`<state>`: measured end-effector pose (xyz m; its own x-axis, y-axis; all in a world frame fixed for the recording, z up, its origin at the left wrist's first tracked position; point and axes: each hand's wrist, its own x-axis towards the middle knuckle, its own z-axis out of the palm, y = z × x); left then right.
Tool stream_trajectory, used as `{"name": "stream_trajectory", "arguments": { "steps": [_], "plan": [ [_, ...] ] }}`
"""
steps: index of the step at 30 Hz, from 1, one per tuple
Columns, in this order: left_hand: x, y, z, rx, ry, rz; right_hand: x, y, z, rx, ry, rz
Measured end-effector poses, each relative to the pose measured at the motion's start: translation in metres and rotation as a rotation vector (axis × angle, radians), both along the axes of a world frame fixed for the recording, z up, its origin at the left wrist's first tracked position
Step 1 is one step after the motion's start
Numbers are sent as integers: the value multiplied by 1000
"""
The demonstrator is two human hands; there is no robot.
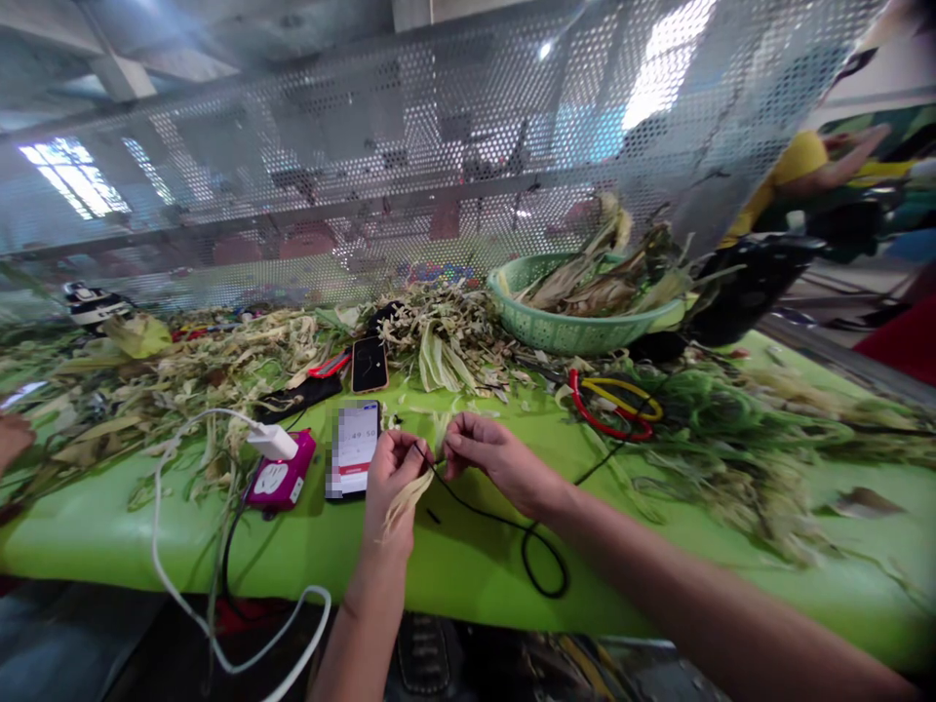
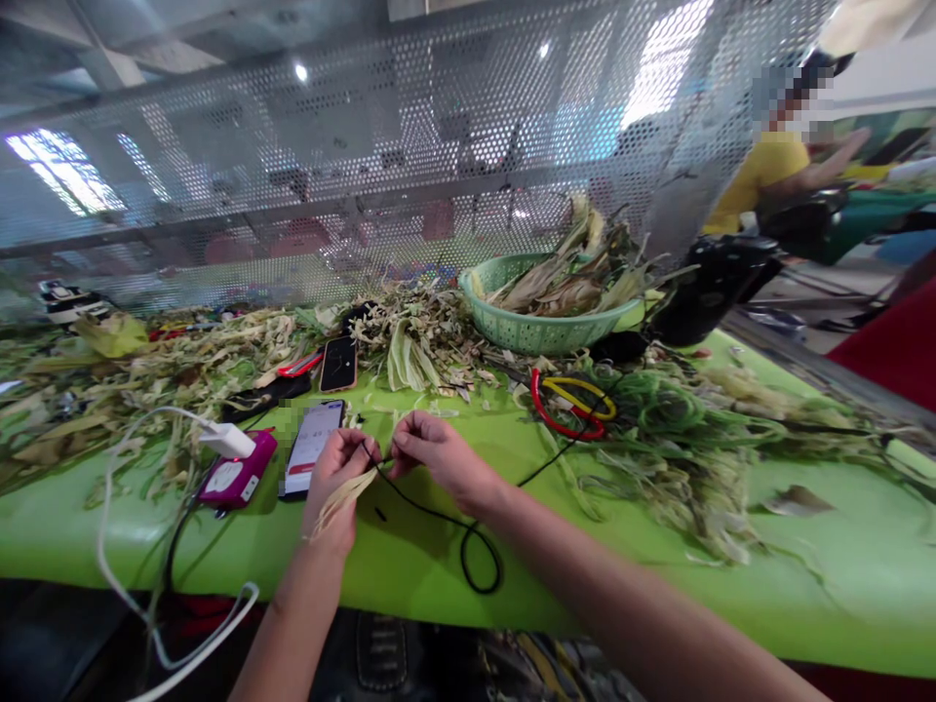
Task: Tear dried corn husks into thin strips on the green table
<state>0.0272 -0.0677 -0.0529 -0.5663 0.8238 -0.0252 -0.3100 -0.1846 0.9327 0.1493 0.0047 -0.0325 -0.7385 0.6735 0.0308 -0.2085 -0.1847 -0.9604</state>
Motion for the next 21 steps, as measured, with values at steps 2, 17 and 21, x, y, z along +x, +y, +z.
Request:
{"name": "stream_trajectory", "arguments": {
  "steps": [2,17,21],
  "plan": [
    [0,0,-1,0,10,18,1,0,-1,40,-50,-12],
    [-2,-5,4,-147,324,-208,10,21,-2,467,-375,-207],
    [-2,-4,2,-140,325,-242,11,20,-3,591,-371,-222]
  ]
}}
